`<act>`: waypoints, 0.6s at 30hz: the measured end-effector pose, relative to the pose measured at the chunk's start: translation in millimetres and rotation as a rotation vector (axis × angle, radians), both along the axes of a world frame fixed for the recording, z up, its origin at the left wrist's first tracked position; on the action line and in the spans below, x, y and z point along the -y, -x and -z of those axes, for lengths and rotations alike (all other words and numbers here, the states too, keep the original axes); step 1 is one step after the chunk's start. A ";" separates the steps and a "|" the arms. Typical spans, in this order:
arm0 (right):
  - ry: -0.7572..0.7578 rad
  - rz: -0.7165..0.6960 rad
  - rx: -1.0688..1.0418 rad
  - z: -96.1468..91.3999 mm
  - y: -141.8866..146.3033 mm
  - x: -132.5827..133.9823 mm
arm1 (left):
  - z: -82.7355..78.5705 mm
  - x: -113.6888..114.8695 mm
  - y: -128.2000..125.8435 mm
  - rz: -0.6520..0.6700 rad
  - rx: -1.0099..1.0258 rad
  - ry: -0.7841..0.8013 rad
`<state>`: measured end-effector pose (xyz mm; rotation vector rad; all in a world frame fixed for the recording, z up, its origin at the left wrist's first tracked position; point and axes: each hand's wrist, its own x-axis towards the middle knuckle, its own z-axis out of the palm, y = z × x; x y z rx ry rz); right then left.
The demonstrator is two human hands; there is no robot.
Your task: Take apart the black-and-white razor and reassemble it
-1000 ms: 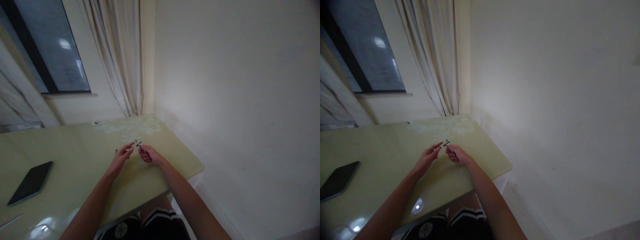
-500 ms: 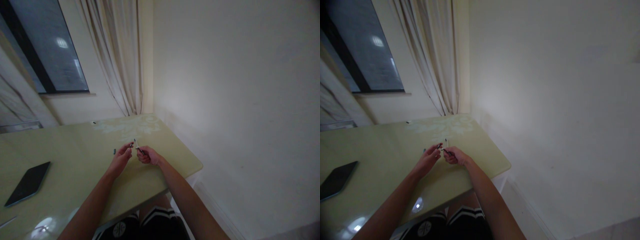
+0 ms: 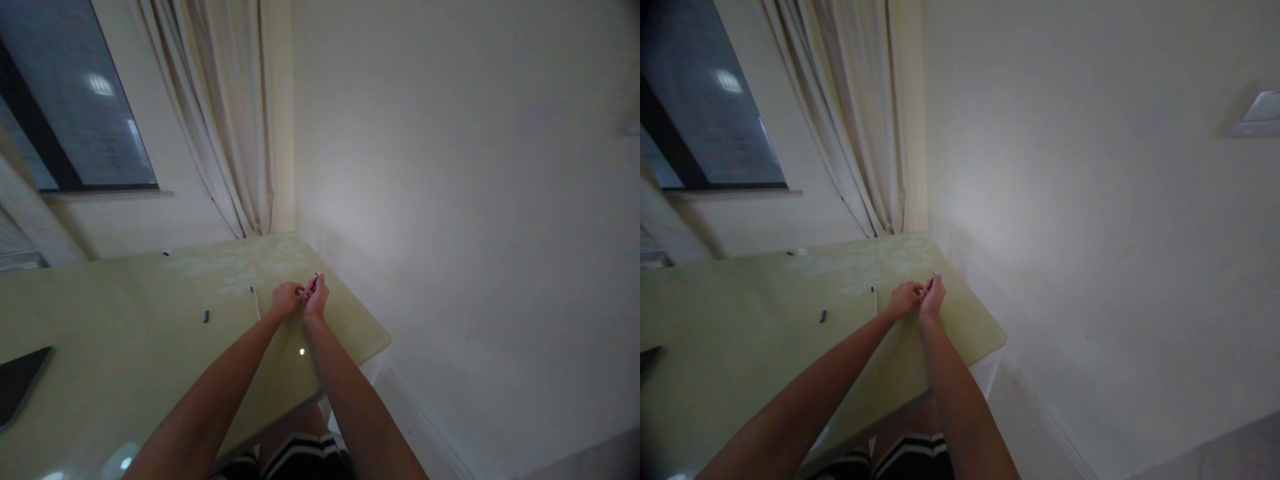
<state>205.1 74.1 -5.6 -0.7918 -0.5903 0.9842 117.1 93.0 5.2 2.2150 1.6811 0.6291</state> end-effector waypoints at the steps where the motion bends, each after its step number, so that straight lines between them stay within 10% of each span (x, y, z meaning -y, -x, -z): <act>1: -0.002 0.018 0.013 1.3 -0.2 -1.0 | 2.5 -3.4 -3.9 -0.006 -0.004 0.015; 10: 0.020 0.016 0.011 0.2 -2.9 -0.3 | 4.9 11.8 22.3 0.013 0.026 -0.068; 18: 0.010 -0.308 0.084 -5.6 18.9 12.4 | 10.5 52.2 211.0 -0.318 -0.059 -0.126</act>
